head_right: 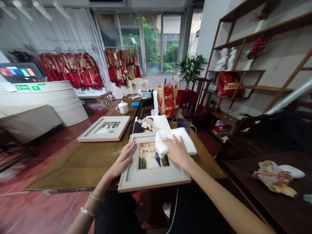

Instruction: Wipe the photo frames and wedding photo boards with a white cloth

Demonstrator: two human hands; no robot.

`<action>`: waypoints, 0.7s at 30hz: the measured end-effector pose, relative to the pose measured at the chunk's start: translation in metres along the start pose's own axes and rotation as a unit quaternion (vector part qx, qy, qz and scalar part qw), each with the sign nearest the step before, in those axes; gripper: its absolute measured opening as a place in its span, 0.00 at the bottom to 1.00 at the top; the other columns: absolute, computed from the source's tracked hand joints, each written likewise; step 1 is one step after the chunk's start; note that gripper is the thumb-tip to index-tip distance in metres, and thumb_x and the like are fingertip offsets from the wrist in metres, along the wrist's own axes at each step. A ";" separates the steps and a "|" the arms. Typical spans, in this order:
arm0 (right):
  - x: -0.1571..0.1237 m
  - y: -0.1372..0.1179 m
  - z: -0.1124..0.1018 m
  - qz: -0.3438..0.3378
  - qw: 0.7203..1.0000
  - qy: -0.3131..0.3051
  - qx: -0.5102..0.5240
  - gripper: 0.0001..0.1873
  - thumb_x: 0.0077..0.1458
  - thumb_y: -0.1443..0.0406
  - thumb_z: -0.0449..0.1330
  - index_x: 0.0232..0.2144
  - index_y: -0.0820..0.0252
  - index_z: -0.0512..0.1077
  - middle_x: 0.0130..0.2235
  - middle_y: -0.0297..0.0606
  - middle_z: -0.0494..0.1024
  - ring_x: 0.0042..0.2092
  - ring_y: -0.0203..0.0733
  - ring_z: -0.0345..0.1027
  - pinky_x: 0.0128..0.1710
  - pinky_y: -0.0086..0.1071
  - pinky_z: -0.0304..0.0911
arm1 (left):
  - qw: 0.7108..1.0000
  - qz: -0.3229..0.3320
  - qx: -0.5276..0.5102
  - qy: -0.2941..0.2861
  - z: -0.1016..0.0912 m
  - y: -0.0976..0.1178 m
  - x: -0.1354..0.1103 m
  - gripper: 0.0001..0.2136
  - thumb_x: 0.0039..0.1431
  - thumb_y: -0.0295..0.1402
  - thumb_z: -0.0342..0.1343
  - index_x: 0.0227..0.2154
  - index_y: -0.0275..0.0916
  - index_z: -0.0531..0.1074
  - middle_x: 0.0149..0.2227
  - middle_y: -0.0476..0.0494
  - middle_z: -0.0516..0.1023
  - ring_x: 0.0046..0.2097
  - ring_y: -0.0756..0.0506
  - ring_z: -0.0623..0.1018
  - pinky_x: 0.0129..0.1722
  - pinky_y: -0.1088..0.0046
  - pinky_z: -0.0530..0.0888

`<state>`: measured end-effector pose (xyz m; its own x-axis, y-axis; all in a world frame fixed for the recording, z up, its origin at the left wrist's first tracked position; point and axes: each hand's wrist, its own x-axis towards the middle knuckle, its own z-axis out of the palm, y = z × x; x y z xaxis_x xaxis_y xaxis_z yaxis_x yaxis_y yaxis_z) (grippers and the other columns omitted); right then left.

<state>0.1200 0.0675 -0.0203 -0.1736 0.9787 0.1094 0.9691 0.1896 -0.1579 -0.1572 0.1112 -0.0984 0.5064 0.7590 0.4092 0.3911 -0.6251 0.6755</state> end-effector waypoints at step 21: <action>-0.060 -0.009 -0.034 -0.153 0.963 -0.148 0.167 0.28 0.44 0.76 0.52 0.46 0.48 0.72 0.51 0.31 0.74 0.59 0.44 0.57 0.59 0.40 0.48 | 1.000 -0.018 -0.006 -0.013 -0.004 0.012 0.001 0.26 0.61 0.27 0.43 0.62 0.47 0.50 0.65 0.46 0.49 0.66 0.40 0.47 0.64 0.55 0.44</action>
<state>0.1275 0.0040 0.0079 -0.5327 0.8430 -0.0755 0.7628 0.4395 -0.4744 -0.1553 0.1050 -0.0871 0.5125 0.7757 0.3683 0.4001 -0.5952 0.6969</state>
